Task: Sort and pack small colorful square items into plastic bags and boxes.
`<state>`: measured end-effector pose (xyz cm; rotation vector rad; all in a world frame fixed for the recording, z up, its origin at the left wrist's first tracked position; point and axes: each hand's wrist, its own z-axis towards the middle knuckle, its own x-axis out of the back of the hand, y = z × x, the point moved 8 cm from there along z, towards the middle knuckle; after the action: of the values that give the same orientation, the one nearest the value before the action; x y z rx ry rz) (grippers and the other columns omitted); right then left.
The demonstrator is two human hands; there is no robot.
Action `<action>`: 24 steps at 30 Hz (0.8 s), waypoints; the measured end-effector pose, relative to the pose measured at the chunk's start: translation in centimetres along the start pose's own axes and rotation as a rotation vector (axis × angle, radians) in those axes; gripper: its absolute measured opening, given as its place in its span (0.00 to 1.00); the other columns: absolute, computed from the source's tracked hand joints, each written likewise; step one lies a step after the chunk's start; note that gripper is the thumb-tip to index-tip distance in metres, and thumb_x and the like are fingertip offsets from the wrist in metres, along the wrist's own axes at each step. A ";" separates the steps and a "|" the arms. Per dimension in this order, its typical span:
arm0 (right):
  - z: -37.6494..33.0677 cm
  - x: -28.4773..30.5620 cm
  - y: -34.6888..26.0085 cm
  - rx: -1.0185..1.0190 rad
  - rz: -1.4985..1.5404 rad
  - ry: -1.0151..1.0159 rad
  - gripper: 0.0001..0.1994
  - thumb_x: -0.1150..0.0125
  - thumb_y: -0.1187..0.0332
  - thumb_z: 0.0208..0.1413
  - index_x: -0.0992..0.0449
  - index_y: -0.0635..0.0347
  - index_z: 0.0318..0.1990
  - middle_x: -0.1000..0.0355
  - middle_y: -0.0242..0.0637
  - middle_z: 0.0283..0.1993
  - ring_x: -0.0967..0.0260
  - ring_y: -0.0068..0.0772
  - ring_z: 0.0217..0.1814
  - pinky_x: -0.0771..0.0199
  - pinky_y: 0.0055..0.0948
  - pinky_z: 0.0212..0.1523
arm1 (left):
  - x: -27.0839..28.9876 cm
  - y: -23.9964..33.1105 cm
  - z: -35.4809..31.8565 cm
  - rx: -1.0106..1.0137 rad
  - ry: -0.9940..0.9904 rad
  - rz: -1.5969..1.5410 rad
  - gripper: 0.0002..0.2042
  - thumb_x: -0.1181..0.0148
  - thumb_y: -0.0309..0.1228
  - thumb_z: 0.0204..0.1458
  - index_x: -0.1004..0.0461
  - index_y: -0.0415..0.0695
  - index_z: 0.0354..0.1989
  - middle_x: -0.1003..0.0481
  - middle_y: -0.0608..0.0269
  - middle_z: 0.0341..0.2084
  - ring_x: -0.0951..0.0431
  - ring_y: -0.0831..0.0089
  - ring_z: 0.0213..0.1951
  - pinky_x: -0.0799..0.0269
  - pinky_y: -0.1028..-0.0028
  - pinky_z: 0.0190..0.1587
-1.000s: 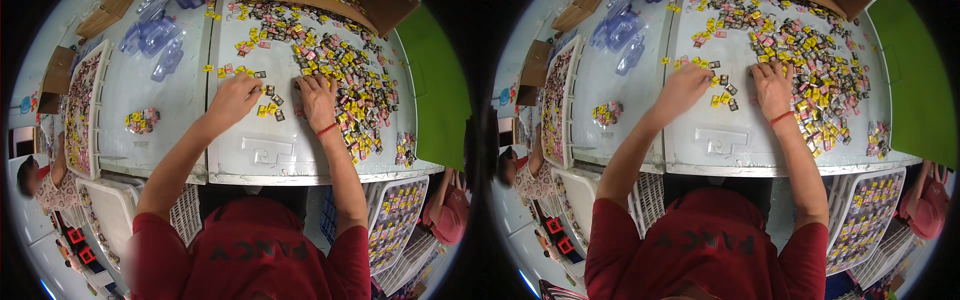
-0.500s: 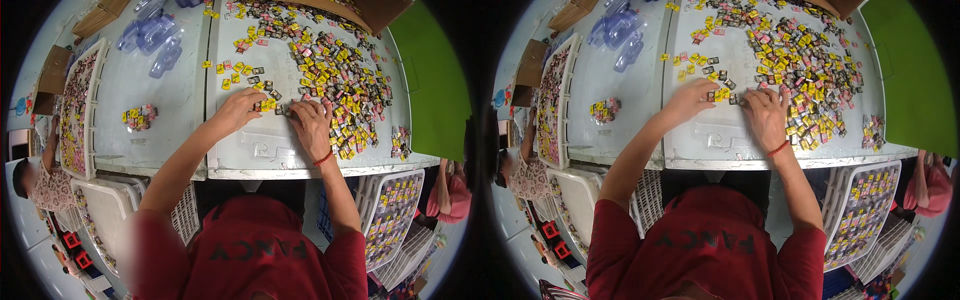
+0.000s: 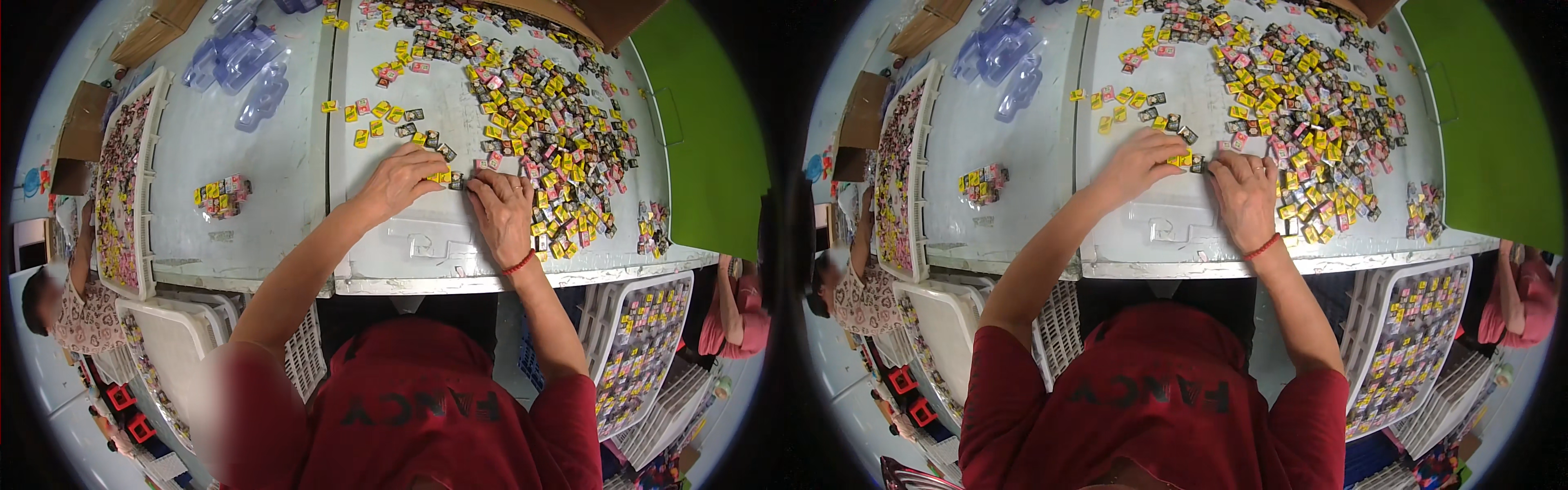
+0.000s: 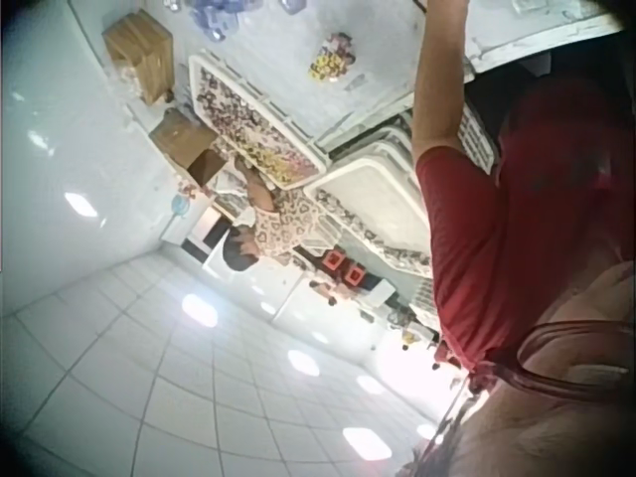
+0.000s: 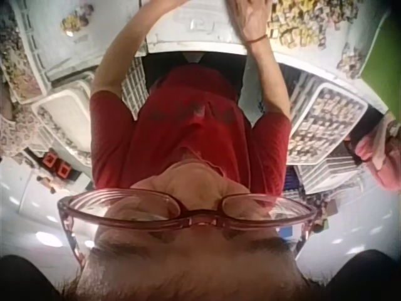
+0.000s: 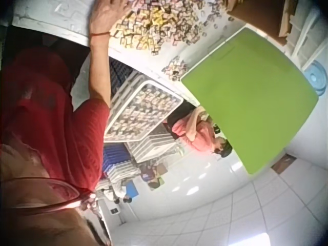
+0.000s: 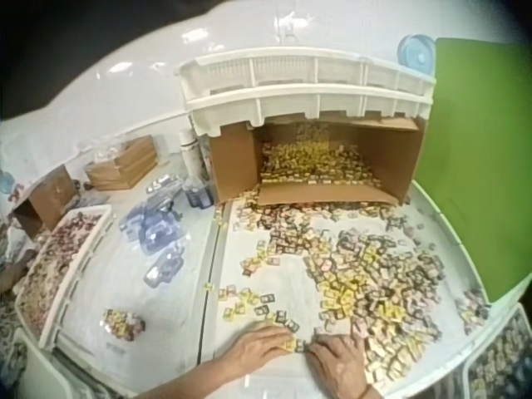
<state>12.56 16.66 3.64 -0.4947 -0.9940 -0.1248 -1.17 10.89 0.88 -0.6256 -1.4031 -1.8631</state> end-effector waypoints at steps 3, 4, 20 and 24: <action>-0.4 0.1 0.4 0.012 0.022 0.017 0.11 0.35 0.73 0.44 0.23 0.55 0.39 0.28 0.31 0.44 0.33 0.35 0.45 0.40 0.37 0.50 | -0.1 0.2 0.0 -0.014 -0.030 -0.017 0.17 0.35 0.31 0.44 0.25 0.40 0.44 0.26 0.62 0.44 0.29 0.61 0.47 0.33 0.68 0.50; -0.3 0.2 0.6 0.007 0.019 0.015 0.11 0.35 0.73 0.44 0.23 0.55 0.39 0.28 0.31 0.44 0.33 0.35 0.45 0.40 0.37 0.50 | -0.2 0.3 0.0 -0.011 -0.041 -0.031 0.17 0.35 0.31 0.44 0.25 0.40 0.43 0.25 0.63 0.44 0.29 0.62 0.47 0.32 0.68 0.50; 0.5 0.2 0.0 0.124 0.017 -0.058 0.14 0.35 0.73 0.44 0.24 0.59 0.41 0.28 0.34 0.46 0.31 0.37 0.42 0.31 0.32 0.40 | -0.8 0.9 0.1 -0.053 -0.005 0.006 0.14 0.36 0.29 0.45 0.24 0.40 0.41 0.24 0.65 0.43 0.28 0.63 0.45 0.31 0.70 0.48; 0.0 0.4 0.1 0.095 0.044 -0.054 0.14 0.34 0.73 0.43 0.24 0.59 0.40 0.27 0.35 0.45 0.31 0.37 0.42 0.31 0.32 0.41 | -0.6 1.0 -0.2 -0.047 -0.011 -0.004 0.14 0.36 0.30 0.45 0.24 0.41 0.41 0.24 0.65 0.42 0.28 0.64 0.44 0.31 0.70 0.48</action>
<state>12.79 16.81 3.93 -0.4345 -1.0356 -0.0245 0.00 10.70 0.99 -0.6573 -1.3715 -1.9029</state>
